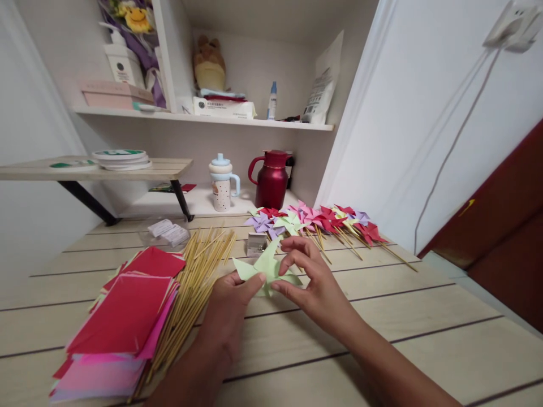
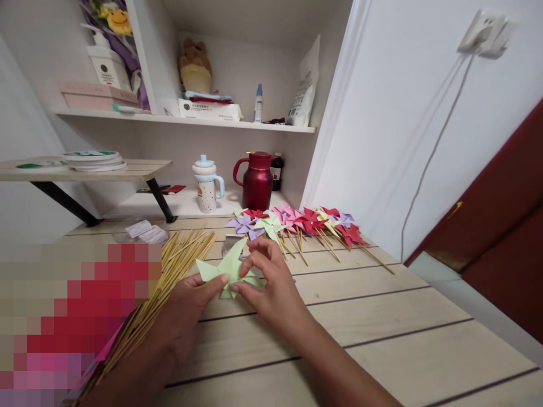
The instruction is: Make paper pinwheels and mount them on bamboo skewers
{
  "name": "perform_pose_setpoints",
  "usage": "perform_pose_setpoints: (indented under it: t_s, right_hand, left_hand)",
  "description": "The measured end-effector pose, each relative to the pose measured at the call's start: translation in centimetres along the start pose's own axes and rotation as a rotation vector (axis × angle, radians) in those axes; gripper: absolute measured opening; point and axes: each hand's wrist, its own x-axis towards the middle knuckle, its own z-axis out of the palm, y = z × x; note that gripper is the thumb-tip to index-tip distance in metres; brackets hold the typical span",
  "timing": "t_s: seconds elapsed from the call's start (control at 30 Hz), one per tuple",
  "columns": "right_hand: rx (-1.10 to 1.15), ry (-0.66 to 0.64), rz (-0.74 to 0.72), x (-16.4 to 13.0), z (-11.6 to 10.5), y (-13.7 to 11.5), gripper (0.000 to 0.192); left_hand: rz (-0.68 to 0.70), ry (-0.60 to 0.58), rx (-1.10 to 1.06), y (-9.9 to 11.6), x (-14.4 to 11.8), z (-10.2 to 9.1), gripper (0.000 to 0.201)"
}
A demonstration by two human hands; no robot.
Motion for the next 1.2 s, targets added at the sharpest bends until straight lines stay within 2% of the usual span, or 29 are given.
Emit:
perform_pose_setpoints:
  t_s: [0.1, 0.2, 0.33, 0.43, 0.53, 0.6, 0.7, 0.8, 0.83, 0.97, 1.2]
  right_hand:
    - [0.073, -0.044, 0.045, 0.1, 0.0, 0.4, 0.020]
    - [0.181, -0.078, 0.106, 0.0, 0.3, 0.7, 0.033]
    - [0.018, 0.007, -0.032, -0.2, 0.7, 0.4, 0.038]
    - [-0.033, 0.089, -0.090, -0.3, 0.7, 0.1, 0.023]
    - [-0.034, 0.150, -0.066, -0.2, 0.7, 0.2, 0.002]
    - [0.018, 0.164, -0.001, -0.1, 0.7, 0.5, 0.005]
    - [0.277, 0.114, 0.258, 0.0, 1.2, 1.1, 0.021]
    - [0.497, -0.022, 0.487, -0.1, 1.9, 1.3, 0.034]
    - [0.528, -0.069, 0.494, -0.1, 2.1, 1.2, 0.035]
    - [0.599, -0.202, 0.372, -0.3, 2.6, 0.5, 0.027]
    - [0.497, -0.186, 0.426, -0.2, 2.6, 0.3, 0.038]
  left_hand:
    - [-0.030, -0.002, -0.061, -0.1, 0.3, -0.3, 0.023]
    - [-0.031, 0.065, -0.106, -0.1, 0.7, -0.8, 0.017]
    - [-0.006, 0.108, -0.089, -0.3, 0.8, -1.0, 0.021]
    - [-0.019, 0.103, -0.094, -0.5, 0.8, -0.9, 0.023]
    - [-0.018, 0.168, -0.199, -0.4, 0.9, -0.9, 0.015]
    - [-0.029, 0.216, -0.310, -0.1, 1.0, -0.8, 0.014]
    - [-0.054, 0.239, -0.461, 0.3, 1.1, -0.7, 0.016]
    - [-0.049, 0.206, -0.482, 0.4, 0.8, -0.4, 0.014]
    - [-0.047, 0.186, -0.468, 0.3, 0.7, -0.2, 0.013]
    - [-0.036, 0.123, -0.397, -0.3, 0.4, 0.0, 0.013]
    - [-0.054, 0.104, -0.325, -1.0, 0.3, 0.1, 0.016]
